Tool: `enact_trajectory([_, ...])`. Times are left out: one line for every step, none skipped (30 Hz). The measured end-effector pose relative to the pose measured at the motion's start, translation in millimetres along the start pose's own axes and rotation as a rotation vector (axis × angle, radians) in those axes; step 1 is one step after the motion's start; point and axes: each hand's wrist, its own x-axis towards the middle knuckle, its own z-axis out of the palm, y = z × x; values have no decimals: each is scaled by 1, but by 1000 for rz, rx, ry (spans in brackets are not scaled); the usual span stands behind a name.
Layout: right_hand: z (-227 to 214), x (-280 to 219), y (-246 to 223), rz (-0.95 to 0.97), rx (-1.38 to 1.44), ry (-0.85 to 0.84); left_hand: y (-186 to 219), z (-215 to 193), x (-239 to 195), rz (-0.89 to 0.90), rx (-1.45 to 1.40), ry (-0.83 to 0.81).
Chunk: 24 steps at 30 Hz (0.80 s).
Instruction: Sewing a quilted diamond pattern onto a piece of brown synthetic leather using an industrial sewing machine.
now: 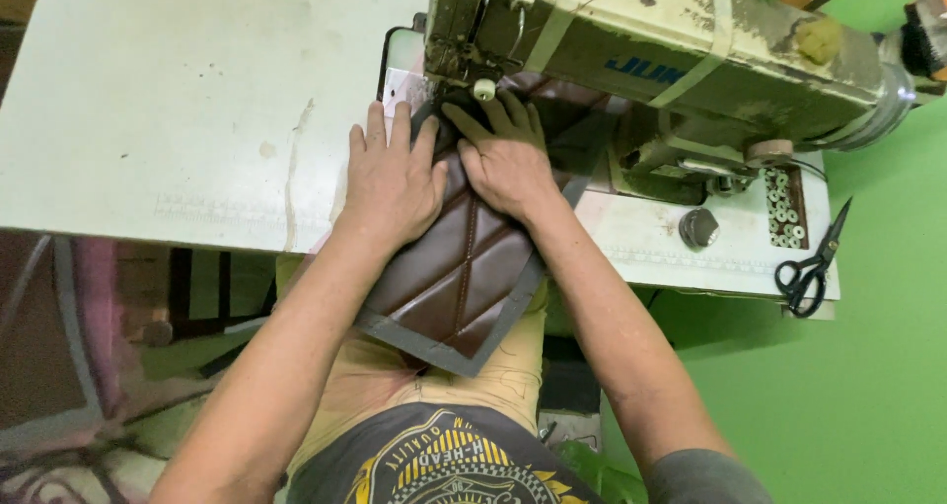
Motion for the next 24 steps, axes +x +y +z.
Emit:
enact_trajectory([0, 0, -1, -3, 9, -9, -1, 1, -2, -9, -1, -10])
enact_trajectory([0, 1, -2, 14, 5, -30, -2, 2, -5, -26, -44, -17])
enact_trajectory([-2, 4, 0, 31, -4, -44, -3, 1, -3, -39, -86, -15])
enact_trajectory([-1, 8, -1, 28, -2, -45, -5, 0, -5, -43, -85, -16])
enact_trajectory([-1, 10, 0, 46, -9, -60, -5, 0, -7, -43, -115, -19])
enact_trajectory([-1, 12, 1, 64, -17, -75, -5, 0, -9, -42, -145, -22])
enact_trajectory([-2, 10, 0, 61, -11, -85, -6, 1, -9, -51, -148, -30])
enact_trajectory([-3, 8, -1, 56, -22, -84, -6, 2, -11, -55, -157, -24])
enact_trajectory([-6, 13, -1, 51, -37, -64, -7, -2, -6, -50, -157, -2])
enact_trajectory([-2, 15, -4, 49, -37, -54, -11, -1, -7, -49, -150, 5])
enact_trajectory([-1, 13, -2, 62, -26, -80, -11, 1, -5, -56, -159, -1])
enact_trajectory([2, 12, -1, 76, -16, -105, -11, 5, -4, -63, -169, -7])
enact_trajectory([-2, 15, -3, 76, -8, -114, -12, 6, -2, -69, -169, -17])
enact_trajectory([-5, 17, -6, 115, 38, -168, -14, 8, 0, -75, -138, -8])
enact_trajectory([-9, 17, -7, 157, 80, -226, -13, 11, 1, -77, -113, -2])
enact_trajectory([-4, 12, -5, 160, 84, -239, -14, 18, -2, -79, -119, -15])
enact_trajectory([1, 14, -2, 138, 78, -183, -16, 22, 1, -62, -114, 46])
enact_trajectory([3, 16, 0, 116, 72, -128, -19, 25, 2, -45, -109, 107])
enact_trajectory([4, 17, 1, 116, 71, -125, -19, 21, 4, -44, -108, 110])
enact_trajectory([5, 18, 2, 110, 71, -107, -18, 17, 6, -60, -102, 63])
enact_trajectory([7, 17, 3, 104, 71, -93, -17, 14, 7, -76, -99, 15])
enact_trajectory([7, 17, 4, 105, 68, -93, -18, 19, 6, -75, -101, 15])
enact_trajectory([8, 16, 5, 82, 54, -59, -20, 24, 5, -46, -87, 76])
enact_trajectory([9, 16, 5, 59, 39, -25, -22, 29, 5, -18, -74, 137])
